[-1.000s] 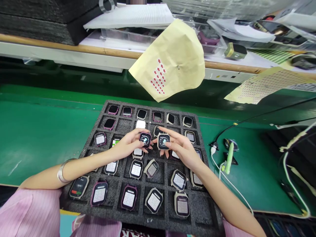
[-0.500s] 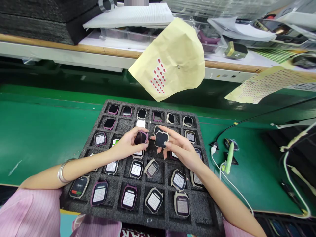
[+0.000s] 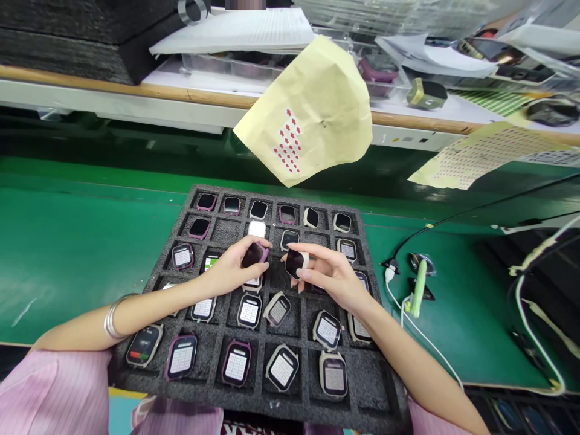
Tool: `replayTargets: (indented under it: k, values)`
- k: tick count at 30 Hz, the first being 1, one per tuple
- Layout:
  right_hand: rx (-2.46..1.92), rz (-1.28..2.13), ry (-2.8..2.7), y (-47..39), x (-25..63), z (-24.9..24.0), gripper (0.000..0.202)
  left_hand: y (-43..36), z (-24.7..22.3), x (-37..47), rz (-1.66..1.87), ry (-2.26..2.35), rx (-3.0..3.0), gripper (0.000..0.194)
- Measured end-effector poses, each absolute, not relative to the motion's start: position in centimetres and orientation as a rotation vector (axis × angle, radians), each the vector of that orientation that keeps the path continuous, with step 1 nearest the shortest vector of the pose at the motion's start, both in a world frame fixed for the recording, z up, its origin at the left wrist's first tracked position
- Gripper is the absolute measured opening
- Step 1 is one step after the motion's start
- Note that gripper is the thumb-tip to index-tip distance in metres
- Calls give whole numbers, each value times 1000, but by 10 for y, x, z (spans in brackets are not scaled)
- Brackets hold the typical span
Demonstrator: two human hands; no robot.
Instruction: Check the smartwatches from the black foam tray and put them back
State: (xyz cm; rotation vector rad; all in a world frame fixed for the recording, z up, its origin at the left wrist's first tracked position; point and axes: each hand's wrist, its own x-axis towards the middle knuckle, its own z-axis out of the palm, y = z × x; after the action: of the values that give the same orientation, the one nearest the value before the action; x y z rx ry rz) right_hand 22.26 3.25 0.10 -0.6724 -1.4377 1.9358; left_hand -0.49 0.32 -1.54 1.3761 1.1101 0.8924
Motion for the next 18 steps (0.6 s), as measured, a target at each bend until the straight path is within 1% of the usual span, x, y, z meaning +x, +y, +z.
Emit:
replayTargets:
  k: [5, 11, 16, 18]
  values:
    - [-653, 1957, -1413, 33, 222, 1, 42, 3, -17, -5, 916, 1093, 1417, 34]
    - [-750, 1971, -1431, 35, 226, -1, 42, 2, -19, -7, 904, 1120, 1440, 35]
    - [-787, 2033, -1377, 31, 225, -1, 51, -1, -13, -7, 862, 1164, 1477, 30]
    - [-740, 2073, -1319, 28, 224, -1, 55, -5, -14, -6, 846, 1243, 1450, 32]
